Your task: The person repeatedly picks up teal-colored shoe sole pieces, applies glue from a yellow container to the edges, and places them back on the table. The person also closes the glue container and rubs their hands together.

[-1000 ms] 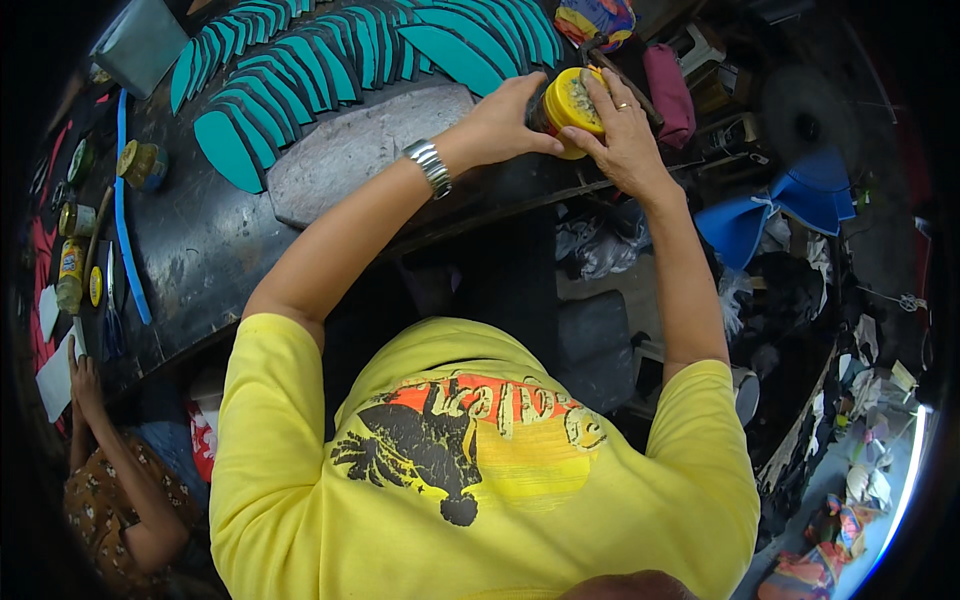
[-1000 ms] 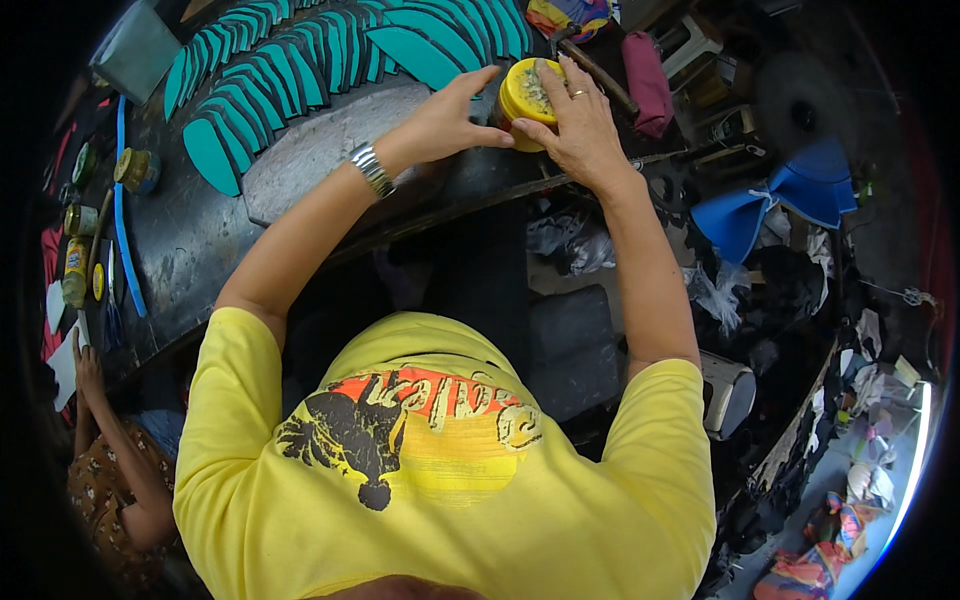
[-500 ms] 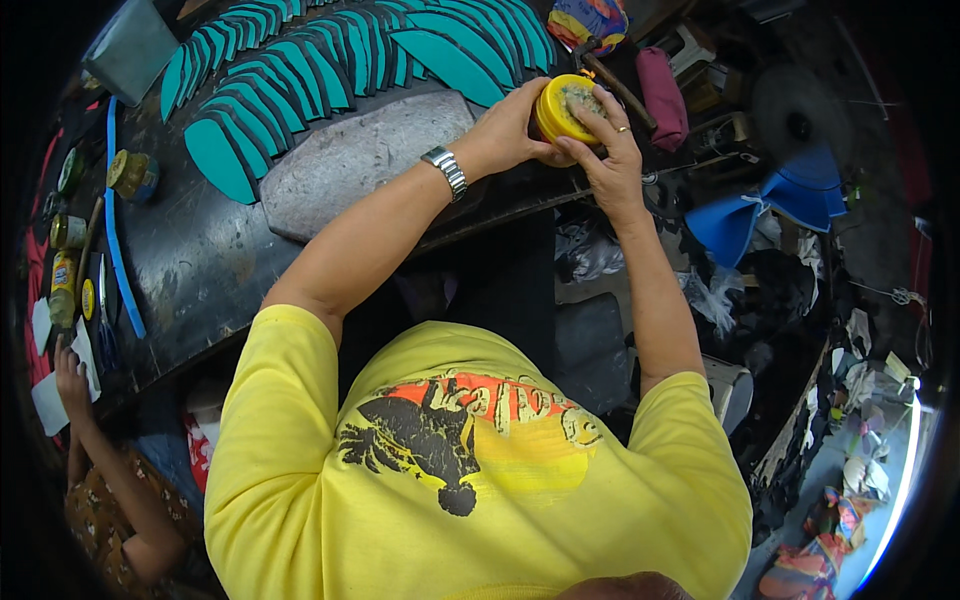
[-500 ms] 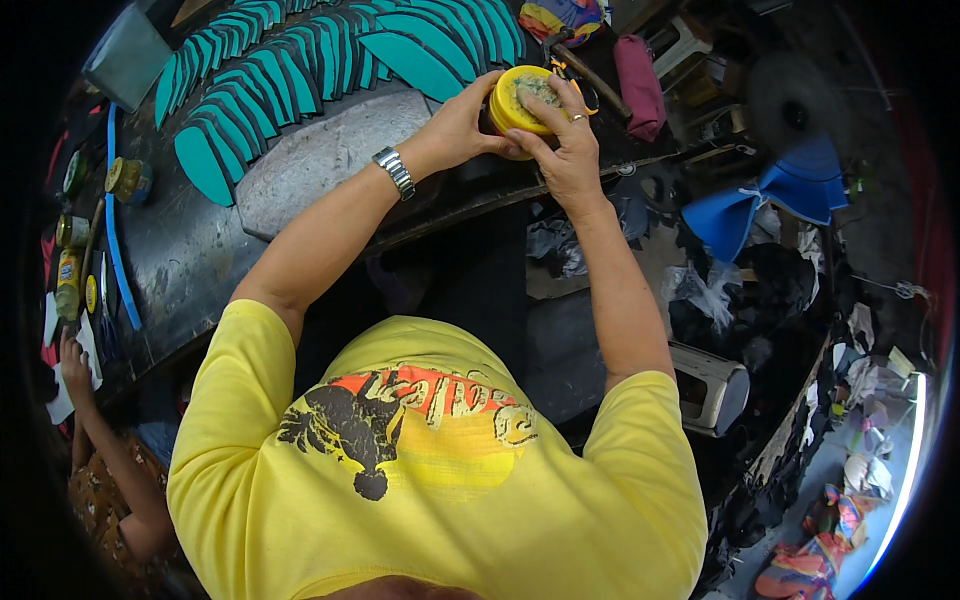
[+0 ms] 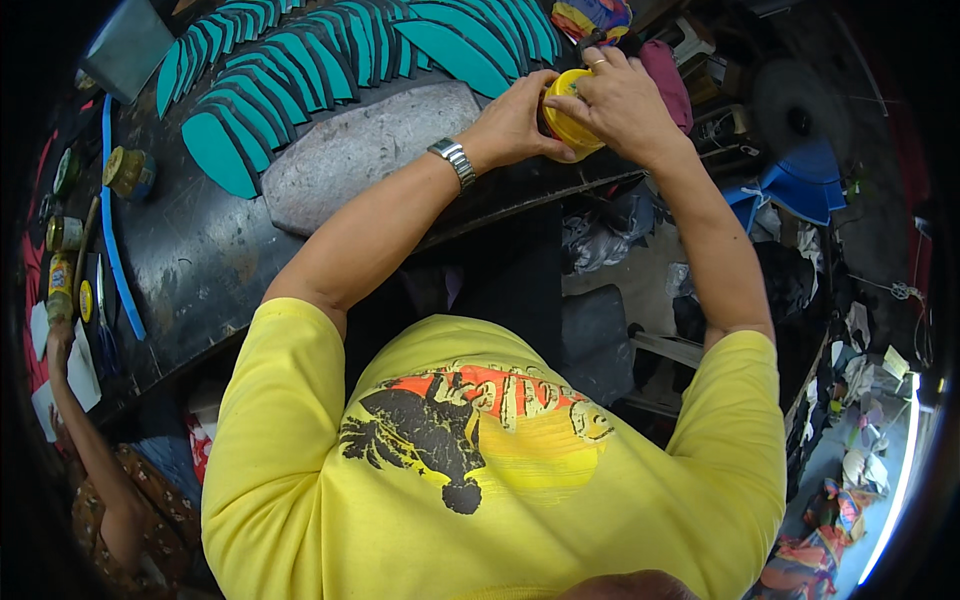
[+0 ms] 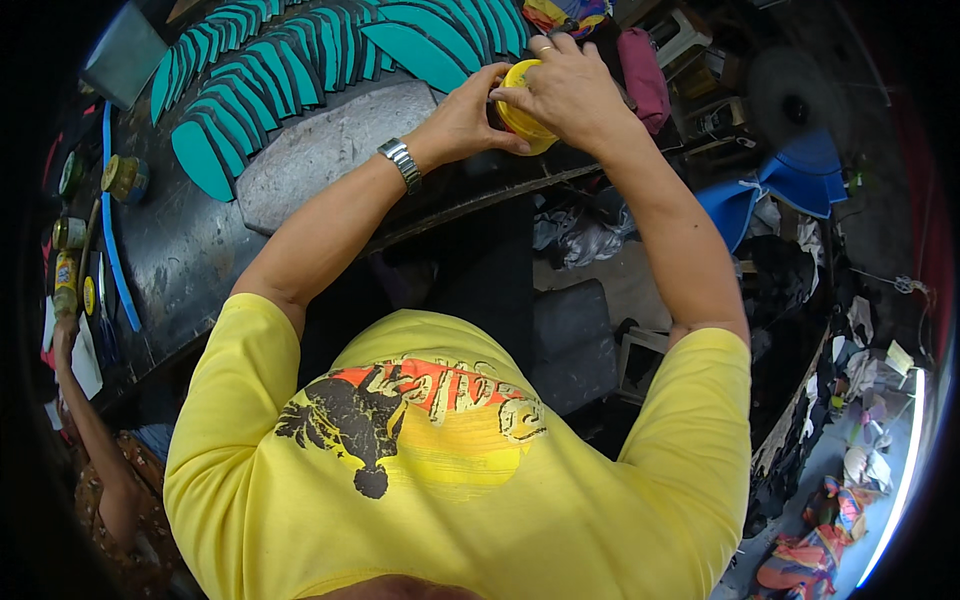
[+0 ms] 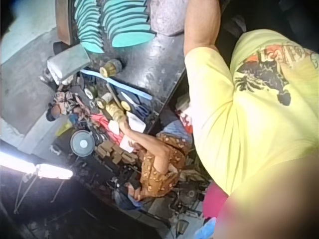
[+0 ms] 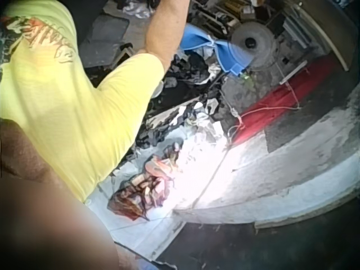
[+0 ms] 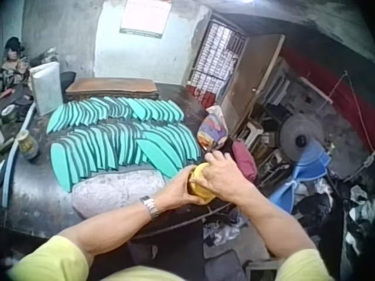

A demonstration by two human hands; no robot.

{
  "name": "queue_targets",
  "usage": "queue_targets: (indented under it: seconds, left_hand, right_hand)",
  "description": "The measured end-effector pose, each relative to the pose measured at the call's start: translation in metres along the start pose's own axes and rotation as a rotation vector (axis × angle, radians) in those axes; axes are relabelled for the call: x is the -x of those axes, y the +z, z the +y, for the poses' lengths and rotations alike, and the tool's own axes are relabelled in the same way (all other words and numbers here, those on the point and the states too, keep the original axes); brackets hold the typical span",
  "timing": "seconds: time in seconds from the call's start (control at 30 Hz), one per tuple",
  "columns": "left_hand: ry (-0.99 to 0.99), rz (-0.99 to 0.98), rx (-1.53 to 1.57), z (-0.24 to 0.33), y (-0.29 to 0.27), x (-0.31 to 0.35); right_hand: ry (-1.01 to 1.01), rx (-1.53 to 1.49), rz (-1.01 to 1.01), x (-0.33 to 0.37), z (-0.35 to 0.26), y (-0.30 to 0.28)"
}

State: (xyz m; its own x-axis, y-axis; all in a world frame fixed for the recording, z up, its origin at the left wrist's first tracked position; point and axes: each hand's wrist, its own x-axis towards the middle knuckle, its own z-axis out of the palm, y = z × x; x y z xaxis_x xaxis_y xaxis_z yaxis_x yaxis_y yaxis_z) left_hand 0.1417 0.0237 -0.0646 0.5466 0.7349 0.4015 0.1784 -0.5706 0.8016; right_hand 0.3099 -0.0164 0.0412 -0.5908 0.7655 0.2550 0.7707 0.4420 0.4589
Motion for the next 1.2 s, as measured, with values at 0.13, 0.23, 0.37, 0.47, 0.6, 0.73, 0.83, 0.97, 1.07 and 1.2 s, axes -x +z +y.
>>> queue_targets:
  seconds: [0.13, 0.23, 0.37, 0.47, 0.6, 0.73, 0.83, 0.97, 1.07, 1.2]
  left_hand:
    - [0.017, -0.014, 0.05, -0.003, 0.001, -0.003]
    - [0.045, -0.007, 0.067, -0.005, 0.001, -0.004]
    - [0.04, 0.004, 0.018, -0.005, 0.001, -0.002]
    - [0.057, 0.032, 0.002, -0.004, 0.001, 0.0]
    - [0.05, 0.035, 0.019, -0.002, 0.001, 0.0]
    - [0.056, 0.038, -0.003, -0.001, 0.001, 0.002]
    - [0.076, 0.058, -0.036, -0.002, 0.002, 0.002]
    - [0.196, 0.124, -0.049, -0.003, 0.005, 0.001]
    - [0.124, 0.044, 0.077, -0.004, 0.006, 0.0]
    - [0.119, 0.019, 0.041, -0.003, 0.003, 0.0]
  right_hand:
    - [-0.072, 0.225, -0.074, -0.001, -0.026, -0.019]
    - [0.01, 0.273, -0.152, 0.016, -0.044, -0.021]
    - [0.183, 0.16, -0.117, 0.035, -0.051, -0.007]
    - [0.333, -0.082, -0.017, 0.048, -0.052, 0.005]
    - [0.51, -0.468, 0.198, 0.058, -0.063, 0.013]
    - [0.642, -0.698, 0.3, 0.068, -0.077, 0.009]
    - [0.635, -0.798, 0.329, 0.077, -0.07, 0.001]
    - [0.99, -1.71, 0.574, 0.082, -0.047, -0.002]
    - [0.986, -2.308, 0.214, 0.084, -0.037, -0.004]
    - [1.152, -1.66, 0.125, 0.082, -0.043, 0.003]
